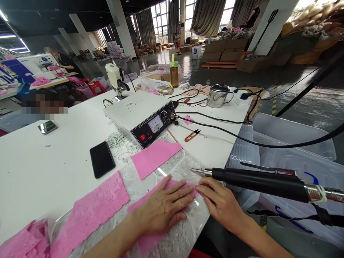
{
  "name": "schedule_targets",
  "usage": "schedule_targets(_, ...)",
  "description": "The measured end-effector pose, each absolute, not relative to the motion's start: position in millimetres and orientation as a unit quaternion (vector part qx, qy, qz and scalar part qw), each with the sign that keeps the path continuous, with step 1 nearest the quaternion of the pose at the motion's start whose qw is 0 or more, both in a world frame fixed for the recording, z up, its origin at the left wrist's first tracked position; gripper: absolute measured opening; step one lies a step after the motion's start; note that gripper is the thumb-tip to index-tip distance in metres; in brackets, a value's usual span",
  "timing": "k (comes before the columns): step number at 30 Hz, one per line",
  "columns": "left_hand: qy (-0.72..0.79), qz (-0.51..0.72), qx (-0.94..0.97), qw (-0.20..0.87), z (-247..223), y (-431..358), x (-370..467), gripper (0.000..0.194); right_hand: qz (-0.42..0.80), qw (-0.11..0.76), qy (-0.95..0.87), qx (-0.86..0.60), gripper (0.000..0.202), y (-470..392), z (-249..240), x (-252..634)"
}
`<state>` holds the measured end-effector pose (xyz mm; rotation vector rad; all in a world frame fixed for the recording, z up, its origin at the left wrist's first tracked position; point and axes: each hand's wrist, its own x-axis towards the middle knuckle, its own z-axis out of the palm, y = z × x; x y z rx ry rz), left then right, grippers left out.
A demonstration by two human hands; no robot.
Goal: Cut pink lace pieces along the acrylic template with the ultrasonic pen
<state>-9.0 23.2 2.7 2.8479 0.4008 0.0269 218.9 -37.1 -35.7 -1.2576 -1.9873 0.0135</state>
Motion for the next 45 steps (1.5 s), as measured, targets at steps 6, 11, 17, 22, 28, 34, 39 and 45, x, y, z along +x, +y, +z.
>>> schedule_targets(6,0.161,0.035,0.977,0.135,-2.4,26.9,-12.2,0.053,0.012,0.428,-0.762,-0.486,0.031,-39.4,-35.6,218.2)
schedule_targets(11,0.168,0.026,0.977,0.131,-3.1,26.0,-11.7,0.048,0.066,0.493,-0.664,-0.558,0.015,-55.9,-45.2,232.5)
schedule_targets(17,0.176,0.012,0.974,0.145,-2.6,24.2,-10.1,0.047,0.273,0.636,-0.485,-0.534,0.042,-53.6,-60.1,252.4)
schedule_targets(22,0.177,0.003,0.974,0.142,-3.0,23.5,-8.8,0.047,0.338,0.768,-0.347,-0.419,0.040,-21.4,-47.4,233.0)
schedule_targets(28,0.176,0.006,0.978,0.111,-3.7,22.9,-9.0,0.047,0.360,0.820,-0.279,-0.347,0.018,-5.2,-11.1,229.0)
schedule_targets(34,0.162,0.039,0.983,0.074,-6.8,22.0,-8.4,0.045,0.369,0.823,-0.294,-0.317,0.018,-27.9,18.4,242.0)
schedule_targets(39,0.156,0.056,0.985,0.040,-7.0,21.4,-7.1,0.044,0.363,0.813,-0.329,-0.314,0.014,-30.2,16.9,234.4)
schedule_targets(45,0.154,0.060,0.986,0.025,-9.0,19.1,-6.9,0.043,0.353,0.807,-0.353,-0.315,0.011,-26.6,11.6,226.4)
